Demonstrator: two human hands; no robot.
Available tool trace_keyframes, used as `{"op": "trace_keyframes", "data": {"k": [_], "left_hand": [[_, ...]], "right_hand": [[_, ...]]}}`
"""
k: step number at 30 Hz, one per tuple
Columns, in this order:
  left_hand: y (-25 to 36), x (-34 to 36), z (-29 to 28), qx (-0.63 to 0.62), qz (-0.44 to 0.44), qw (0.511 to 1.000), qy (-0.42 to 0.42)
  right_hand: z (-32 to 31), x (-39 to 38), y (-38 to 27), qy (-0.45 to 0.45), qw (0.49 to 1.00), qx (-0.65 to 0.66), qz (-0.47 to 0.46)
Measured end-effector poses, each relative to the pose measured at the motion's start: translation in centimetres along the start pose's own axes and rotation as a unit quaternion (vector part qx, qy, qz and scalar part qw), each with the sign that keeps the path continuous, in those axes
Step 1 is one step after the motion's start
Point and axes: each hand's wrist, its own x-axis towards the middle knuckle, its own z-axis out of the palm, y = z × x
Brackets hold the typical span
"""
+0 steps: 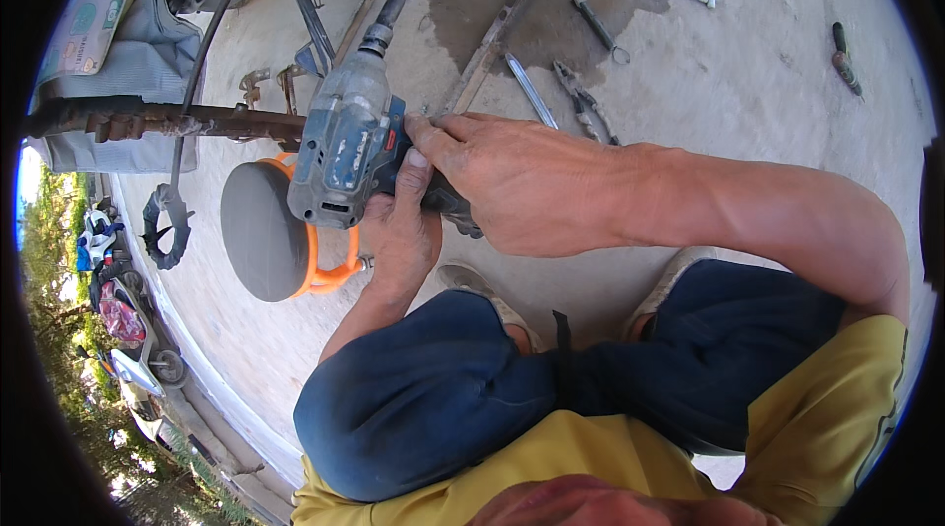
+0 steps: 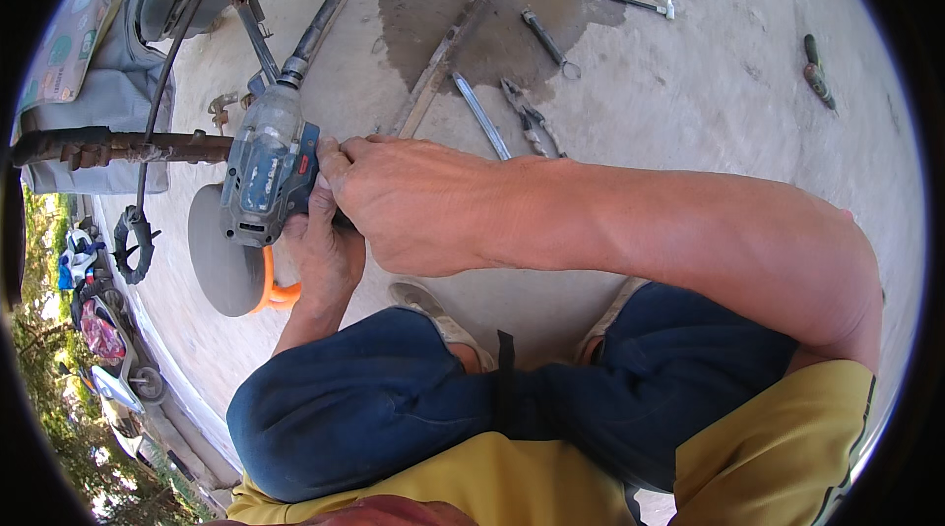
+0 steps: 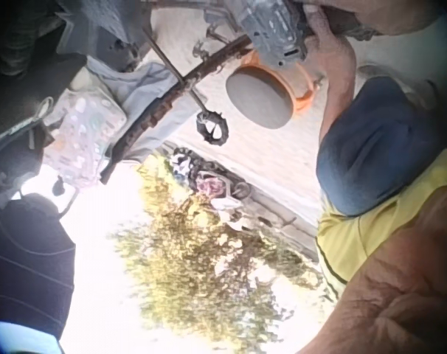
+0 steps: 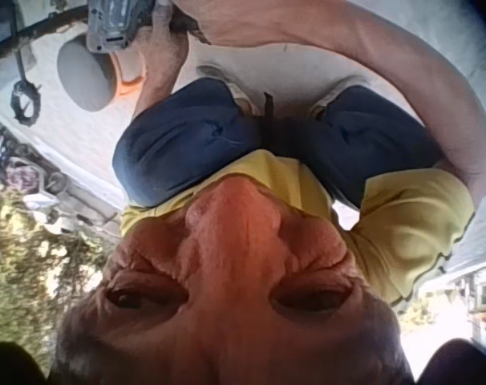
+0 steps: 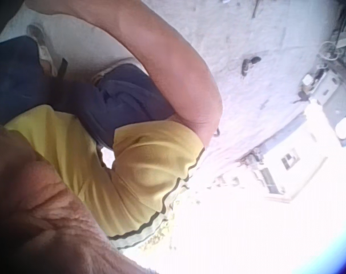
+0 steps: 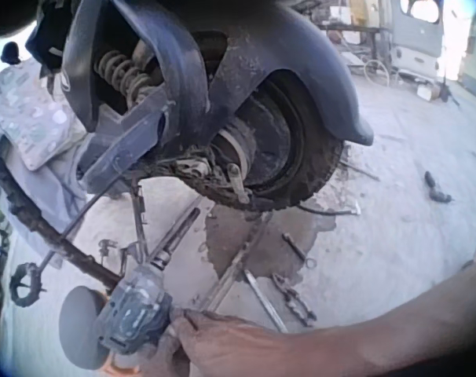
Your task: The person uses a cordless impact wrench and hand tools to remove and adjust components on the rear wheel and brake assembly of a motorcycle. They remove bolts, manipulate brake parts, and reattach components while seated on the ground.
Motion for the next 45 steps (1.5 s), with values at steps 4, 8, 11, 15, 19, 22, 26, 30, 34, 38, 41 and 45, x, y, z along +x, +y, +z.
{"op": "trace_keyframes", "data": {"k": [4, 8, 11, 15, 19, 22, 26, 30, 34, 38, 41, 45], "left_hand": [[-0.8, 1.5, -2.5, -0.002, 0.106, 0.994, -0.040], [0.6, 2.5, -2.6, 0.022, 0.163, 0.985, -0.053], [3.1, 2.7, -2.6, 0.093, 0.201, 0.975, -0.023], [2.8, 4.1, -1.2, 0.093, 0.215, 0.970, -0.061], [3.2, 4.2, -0.3, 0.094, 0.215, 0.970, -0.061], [3.2, 4.1, 0.7, 0.108, 0.223, 0.967, -0.051], [3.2, 4.2, 1.3, 0.102, 0.229, 0.966, -0.060], [2.4, 4.2, 1.8, 0.113, 0.244, 0.962, -0.054], [2.5, 3.9, 3.1, 0.159, 0.293, 0.942, -0.027], [2.4, 3.5, 2.0, 0.261, 0.343, 0.902, -0.003], [2.1, 3.4, 2.6, 0.359, 0.372, 0.856, -0.002], [2.0, 4.1, 2.5, 0.495, 0.395, 0.774, 0.014]], "right_hand": [[-2.4, -0.3, 0.0, 0.039, 0.998, -0.043, -0.009], [-4.4, -2.8, 4.1, 0.093, 0.989, -0.005, 0.116], [-4.1, -2.8, 5.9, 0.134, 0.985, 0.038, 0.103], [-6.1, -4.2, 6.6, 0.167, 0.978, 0.011, 0.122], [-7.6, -4.3, 7.4, 0.181, 0.973, 0.009, 0.140], [-8.0, -4.6, 7.6, 0.194, 0.973, 0.041, 0.117], [-8.6, -4.8, 7.8, 0.186, 0.975, 0.053, 0.109], [-9.0, -5.3, 8.5, 0.199, 0.971, 0.069, 0.110], [-9.7, -5.7, 8.9, 0.294, 0.949, 0.040, 0.104], [-11.9, -4.3, 7.3, 0.347, 0.927, 0.133, 0.044], [-13.8, -3.5, 4.4, 0.341, 0.930, 0.127, 0.062], [-14.9, -0.9, 6.3, 0.375, 0.919, 0.120, -0.029]]}}
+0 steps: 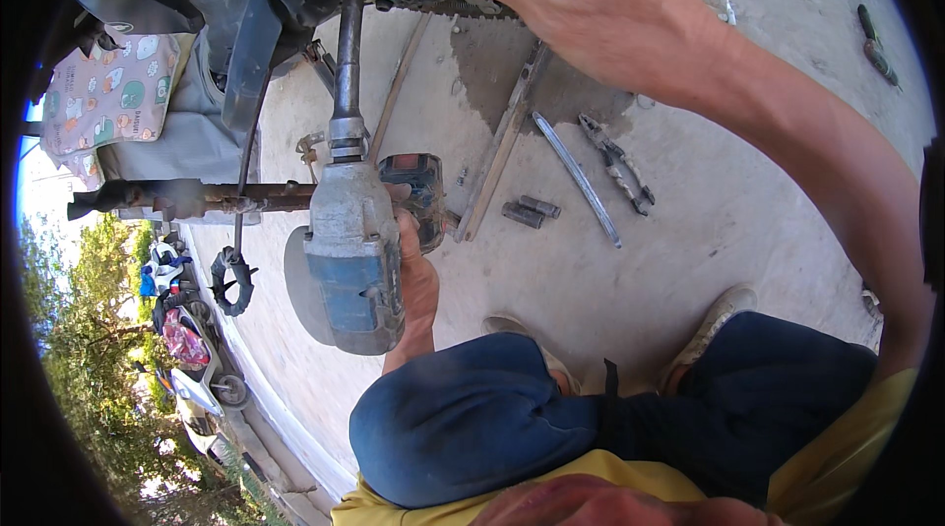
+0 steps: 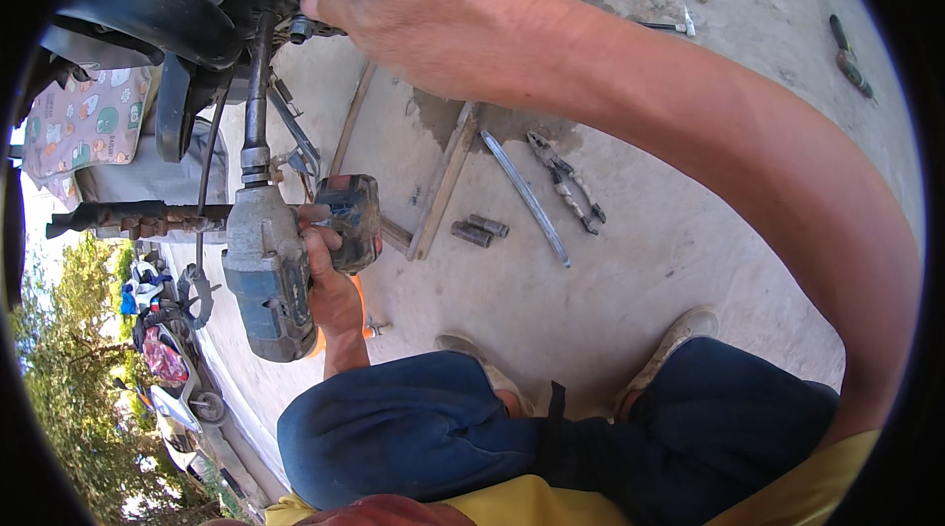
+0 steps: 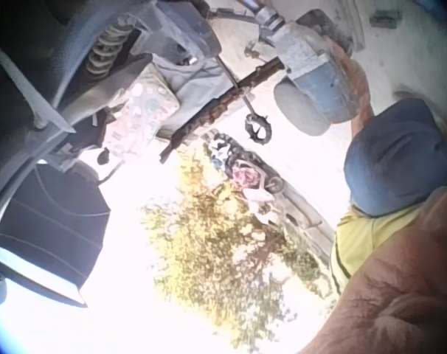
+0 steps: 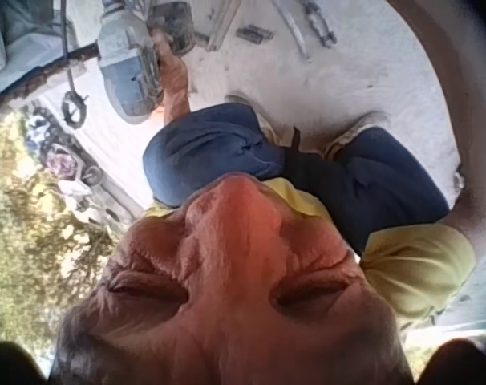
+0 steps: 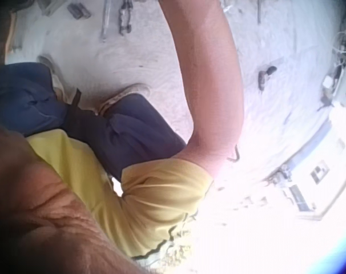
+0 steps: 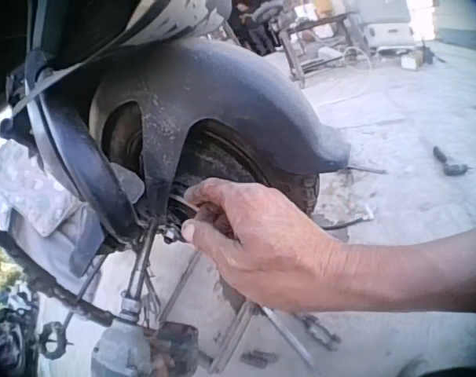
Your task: The person uses a cordless impact wrench and hand tools to remove and adjust components on the rear wheel and brake assembly of a motorcycle. They remove bolts, manipulate brake parts, and reattach components while seated on the ground.
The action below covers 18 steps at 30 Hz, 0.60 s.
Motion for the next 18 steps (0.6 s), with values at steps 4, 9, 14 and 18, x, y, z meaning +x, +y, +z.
{"op": "trace_keyframes", "data": {"k": [4, 9, 14, 18], "left_hand": [[0.2, -0.1, -1.3, -0.166, -0.067, 0.984, 0.007], [0.6, 0.3, 0.3, -0.426, -0.136, 0.894, 0.004], [1.4, 0.3, -1.1, -0.468, -0.192, 0.862, -0.024], [2.6, 1.0, -2.1, -0.442, -0.174, 0.880, -0.026]], "right_hand": [[0.7, 3.2, -3.2, -0.002, 0.998, 0.040, 0.052], [1.5, 4.0, -1.5, 0.063, 0.995, 0.060, 0.048], [1.4, 4.0, -0.2, 0.068, 0.994, 0.088, -0.016], [1.5, 4.1, -0.2, 0.068, 0.993, 0.093, -0.016]]}}
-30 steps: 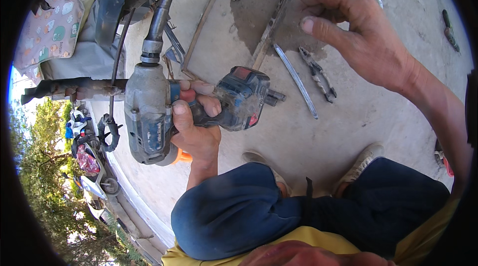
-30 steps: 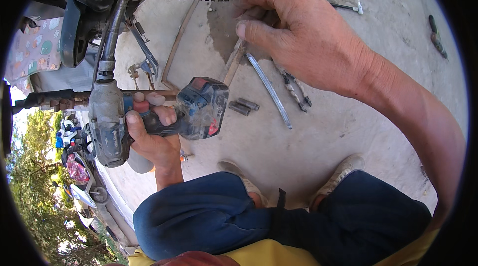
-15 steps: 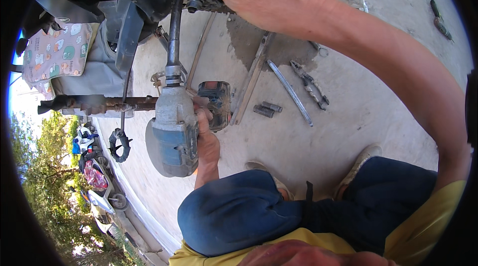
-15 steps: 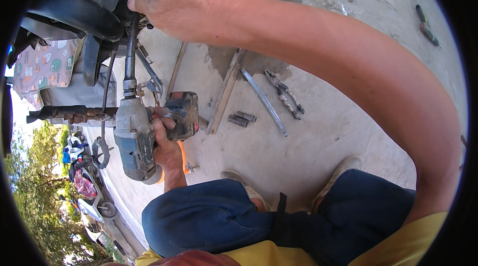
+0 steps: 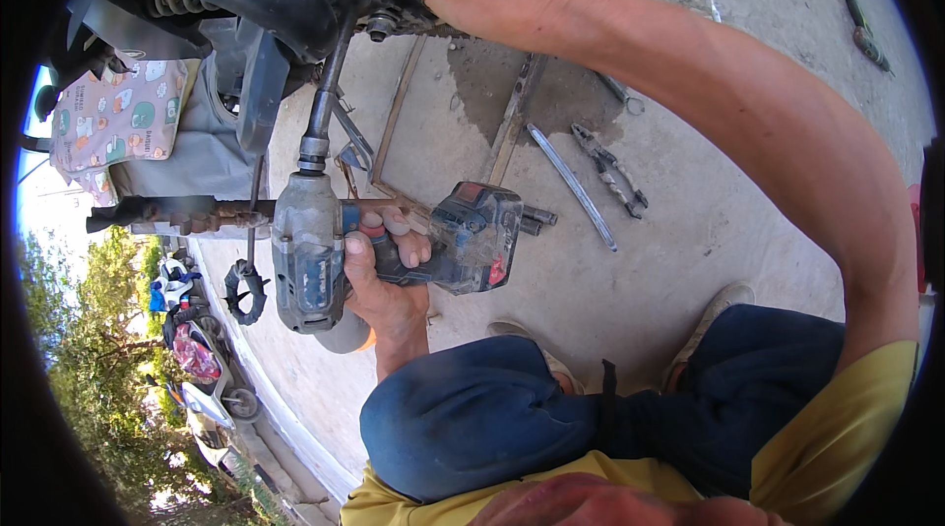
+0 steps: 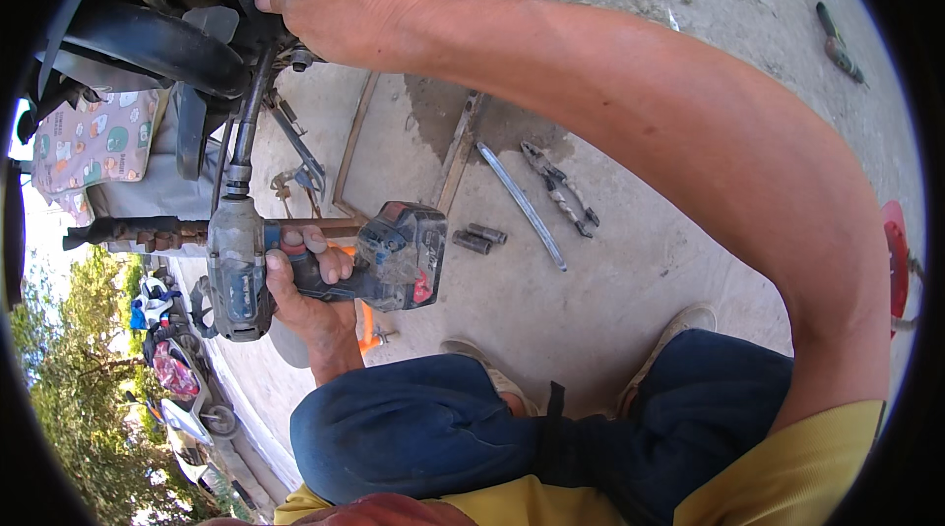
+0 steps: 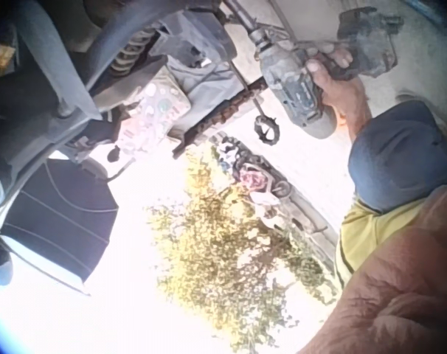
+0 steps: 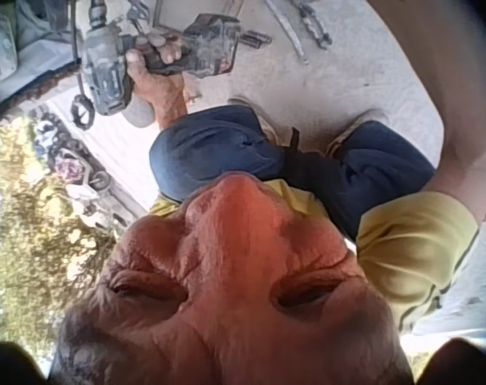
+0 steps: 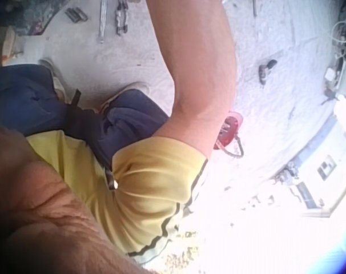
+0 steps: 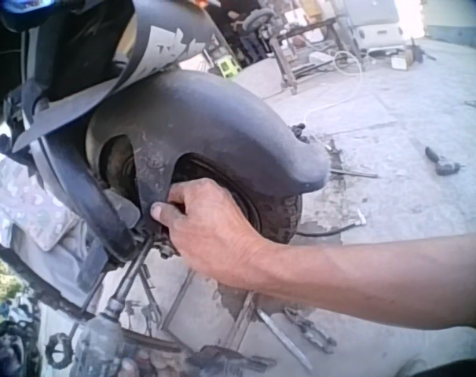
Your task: The person uses a cordless impact wrench and hand tools to remove and adjust components on the rear wheel and brake assembly of a motorcycle. They remove bolts, manipulate brake parts, and reattach components while seated on the ground.
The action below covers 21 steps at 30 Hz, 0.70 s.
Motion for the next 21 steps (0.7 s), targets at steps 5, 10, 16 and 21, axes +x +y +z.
{"op": "trace_keyframes", "data": {"k": [5, 10, 16, 21], "left_hand": [[0.2, -0.1, 0.1, 0.010, 0.000, 1.000, 0.009], [-0.3, 0.0, 0.4, 0.021, 0.008, 1.000, 0.009], [-0.5, 0.0, 0.2, -0.006, -0.005, 1.000, 0.014], [-1.3, 0.1, 0.0, 0.001, 0.008, 1.000, 0.003]], "right_hand": [[-0.2, -0.2, -0.1, 0.006, 1.000, 0.000, 0.000], [-0.3, -0.3, -0.2, 0.005, 1.000, -0.001, 0.002], [0.3, 0.2, -0.1, 0.009, 1.000, -0.024, 0.019], [-0.3, -0.2, -0.9, 0.006, 0.999, -0.010, 0.036]]}}
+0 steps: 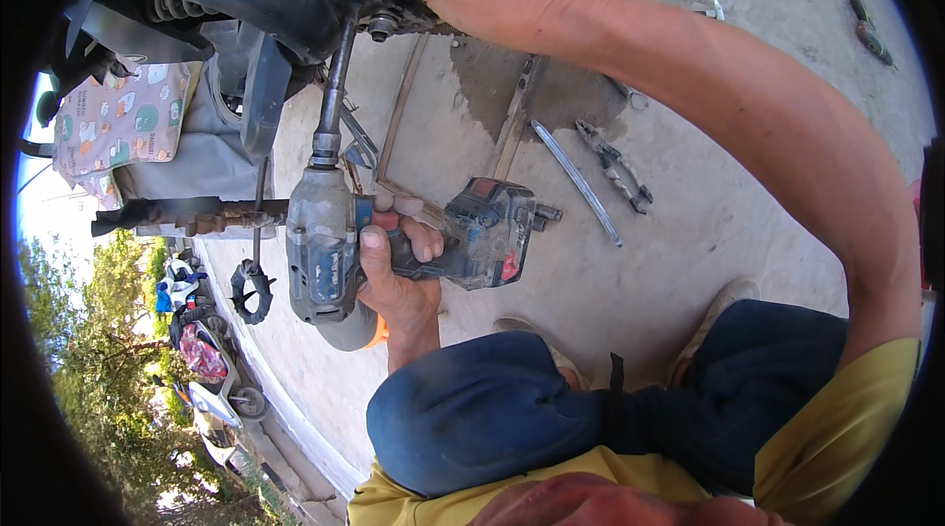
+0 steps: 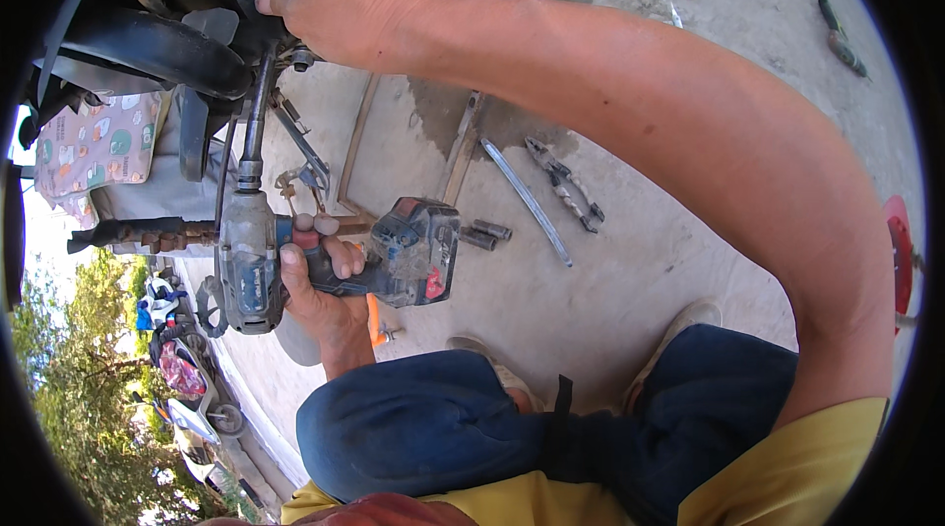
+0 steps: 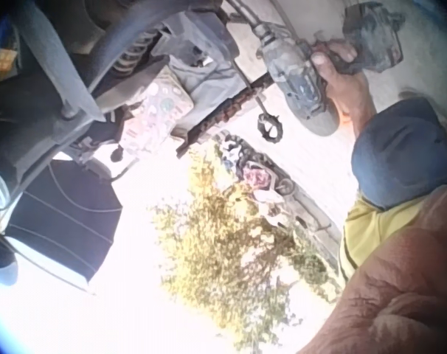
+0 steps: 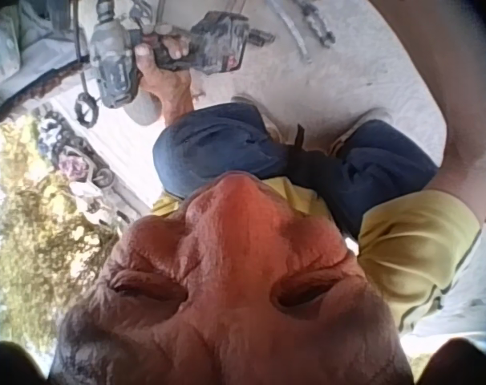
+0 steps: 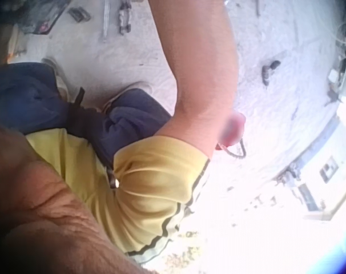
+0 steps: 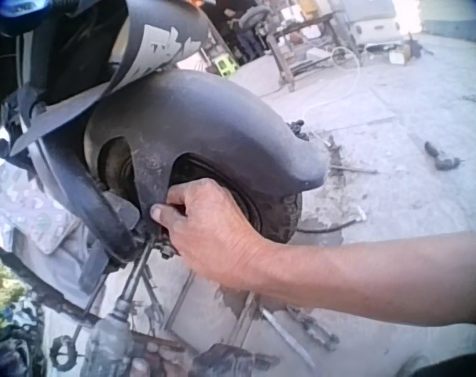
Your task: The person uses a cordless impact wrench and hand tools to remove and adjust components on the rear wheel and brake assembly of a motorcycle. They remove bolts, manipulate brake parts, and reattach components while seated on the ground.
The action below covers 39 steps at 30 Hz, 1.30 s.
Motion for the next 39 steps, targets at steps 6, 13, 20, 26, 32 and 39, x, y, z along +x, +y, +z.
{"op": "trace_keyframes", "data": {"k": [6, 13, 20, 26, 32, 39], "left_hand": [[-0.9, -1.9, -2.5, -0.033, -0.007, 0.999, -0.018], [-2.3, -0.4, -2.3, -0.042, 0.010, 0.999, 0.016], [-1.4, 0.9, -2.3, -0.061, 0.016, 0.998, -0.013], [-1.1, 1.0, -2.1, -0.057, 0.018, 0.998, -0.013], [-0.9, 1.1, -1.1, -0.123, -0.013, 0.992, -0.013], [0.1, 0.8, -0.2, -0.150, -0.064, 0.987, -0.005]], "right_hand": [[0.2, 0.0, -0.7, -0.021, 0.999, 0.002, 0.035], [-0.1, -0.4, 1.0, 0.008, 0.999, -0.022, -0.022], [-0.4, -0.5, 0.0, -0.004, 1.000, -0.022, 0.016], [-0.2, 0.1, 0.1, -0.012, 1.000, -0.022, 0.010], [0.2, 0.5, 1.7, 0.000, 1.000, -0.014, -0.028], [-0.2, -0.3, -0.2, -0.003, 1.000, -0.017, 0.013]]}}
